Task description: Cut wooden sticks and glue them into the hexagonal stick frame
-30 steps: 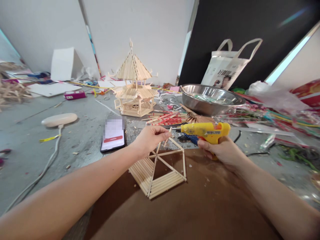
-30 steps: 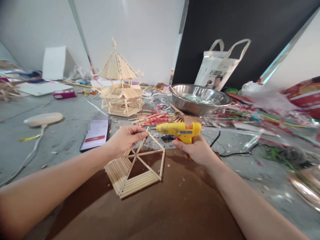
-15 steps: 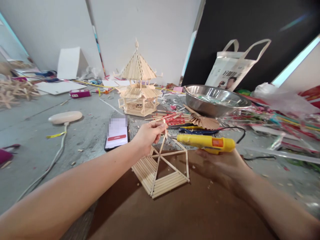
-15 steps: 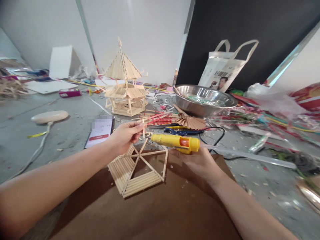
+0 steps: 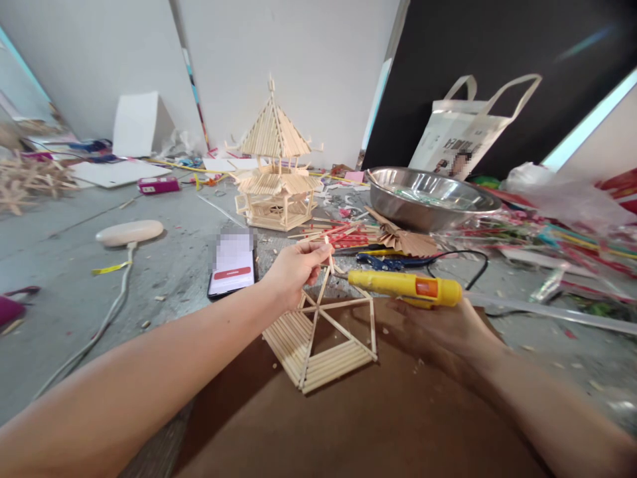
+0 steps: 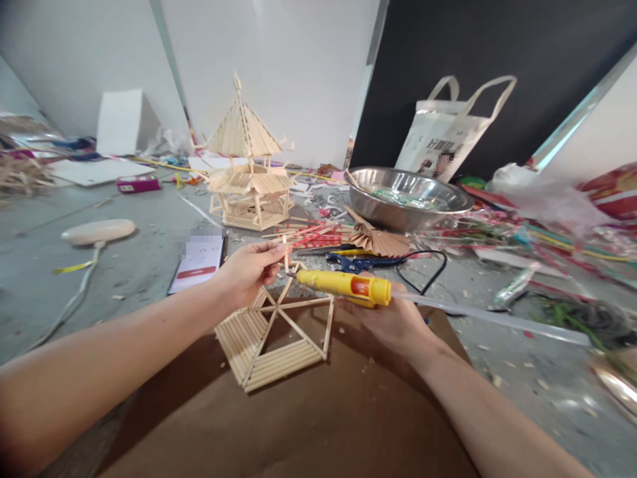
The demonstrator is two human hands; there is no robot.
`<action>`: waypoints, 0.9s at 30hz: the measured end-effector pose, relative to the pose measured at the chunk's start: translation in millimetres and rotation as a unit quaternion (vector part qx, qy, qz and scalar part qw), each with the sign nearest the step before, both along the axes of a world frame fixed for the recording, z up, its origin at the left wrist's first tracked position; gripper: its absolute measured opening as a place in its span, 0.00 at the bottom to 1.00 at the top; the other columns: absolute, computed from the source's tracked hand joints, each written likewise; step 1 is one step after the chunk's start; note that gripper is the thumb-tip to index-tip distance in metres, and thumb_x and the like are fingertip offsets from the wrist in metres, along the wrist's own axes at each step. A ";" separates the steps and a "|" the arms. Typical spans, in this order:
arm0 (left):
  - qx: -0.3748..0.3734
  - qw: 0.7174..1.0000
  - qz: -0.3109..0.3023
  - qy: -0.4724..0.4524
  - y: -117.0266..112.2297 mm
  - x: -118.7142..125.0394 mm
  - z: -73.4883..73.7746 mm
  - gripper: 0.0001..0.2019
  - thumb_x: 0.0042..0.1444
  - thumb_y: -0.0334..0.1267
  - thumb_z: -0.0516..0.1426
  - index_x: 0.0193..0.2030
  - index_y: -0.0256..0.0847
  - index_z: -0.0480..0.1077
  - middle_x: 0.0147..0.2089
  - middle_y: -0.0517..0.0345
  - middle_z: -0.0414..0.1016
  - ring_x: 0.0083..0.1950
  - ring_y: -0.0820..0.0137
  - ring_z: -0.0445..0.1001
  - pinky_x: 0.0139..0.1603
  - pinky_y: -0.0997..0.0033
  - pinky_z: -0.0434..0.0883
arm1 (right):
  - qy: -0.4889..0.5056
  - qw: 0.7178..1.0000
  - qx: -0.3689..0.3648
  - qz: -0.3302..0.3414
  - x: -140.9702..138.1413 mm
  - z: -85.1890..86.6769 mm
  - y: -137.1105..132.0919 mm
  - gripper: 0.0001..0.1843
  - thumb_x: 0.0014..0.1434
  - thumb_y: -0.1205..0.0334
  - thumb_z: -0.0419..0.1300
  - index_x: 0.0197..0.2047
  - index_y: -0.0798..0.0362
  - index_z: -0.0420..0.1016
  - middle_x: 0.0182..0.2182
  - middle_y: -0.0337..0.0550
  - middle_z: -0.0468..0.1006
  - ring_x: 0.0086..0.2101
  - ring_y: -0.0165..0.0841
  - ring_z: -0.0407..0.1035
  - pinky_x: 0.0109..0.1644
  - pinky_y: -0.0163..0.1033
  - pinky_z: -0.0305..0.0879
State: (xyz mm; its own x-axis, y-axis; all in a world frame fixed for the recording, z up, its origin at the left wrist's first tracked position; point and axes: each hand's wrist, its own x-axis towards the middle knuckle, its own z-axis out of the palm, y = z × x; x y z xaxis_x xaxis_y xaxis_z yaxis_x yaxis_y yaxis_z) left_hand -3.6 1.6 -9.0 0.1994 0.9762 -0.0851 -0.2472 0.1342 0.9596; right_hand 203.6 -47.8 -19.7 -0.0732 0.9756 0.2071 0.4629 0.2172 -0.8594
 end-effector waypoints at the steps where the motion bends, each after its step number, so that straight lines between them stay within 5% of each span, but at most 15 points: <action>1: 0.000 1.000 -0.001 -0.002 -0.1 0.1 -0.1 0.08 0.42 0.37 0.57 0.24 0.35 0.64 0.23 0.62 0.63 0.17 0.84 0.52 0.14 0.81 0.48 | 0.000 1.000 0.000 -0.003 0.0 -0.3 -0.1 0.09 0.38 0.59 0.61 0.27 0.50 0.69 0.25 0.40 0.74 0.27 0.35 0.67 0.30 0.39 0.67; 17: -0.001 1.000 -0.019 -0.004 -0.6 -0.8 -0.6 0.08 0.42 0.37 0.57 0.25 0.34 0.64 0.22 0.62 0.61 0.17 0.85 0.52 0.15 0.82 0.48 | 0.007 1.000 -0.019 0.006 3.1 -1.1 1.1 0.11 0.37 0.61 0.62 0.29 0.49 0.71 0.29 0.38 0.74 0.30 0.35 0.67 0.34 0.40 0.66; 22: 0.004 0.998 -0.045 0.042 -2.6 0.7 -0.8 0.10 0.40 0.40 0.58 0.24 0.34 0.65 0.20 0.64 0.60 0.16 0.84 0.51 0.15 0.81 0.46 | 0.022 0.996 0.025 -0.082 2.8 10.1 5.1 0.12 0.37 0.57 0.62 0.28 0.53 0.69 0.24 0.40 0.72 0.24 0.30 0.65 0.29 0.36 0.64; 27: 0.034 0.966 -0.167 0.196 -5.5 -1.3 3.4 0.11 0.40 0.42 0.57 0.25 0.34 0.68 0.18 0.63 0.62 0.17 0.83 0.51 0.17 0.79 0.48 | -0.024 0.979 0.048 -0.198 30.0 20.4 22.1 0.15 0.46 0.49 0.54 0.27 0.53 0.65 0.14 0.35 0.64 0.15 0.24 0.58 0.18 0.31 0.55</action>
State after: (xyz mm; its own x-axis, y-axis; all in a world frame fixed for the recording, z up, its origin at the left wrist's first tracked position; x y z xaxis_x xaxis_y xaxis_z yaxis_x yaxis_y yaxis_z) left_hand -4.8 -3.9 -5.6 0.4694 0.8691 -0.1561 0.1826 0.0774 0.9801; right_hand 233.6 -25.7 0.7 0.2943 0.9057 0.3050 0.5670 0.0915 -0.8186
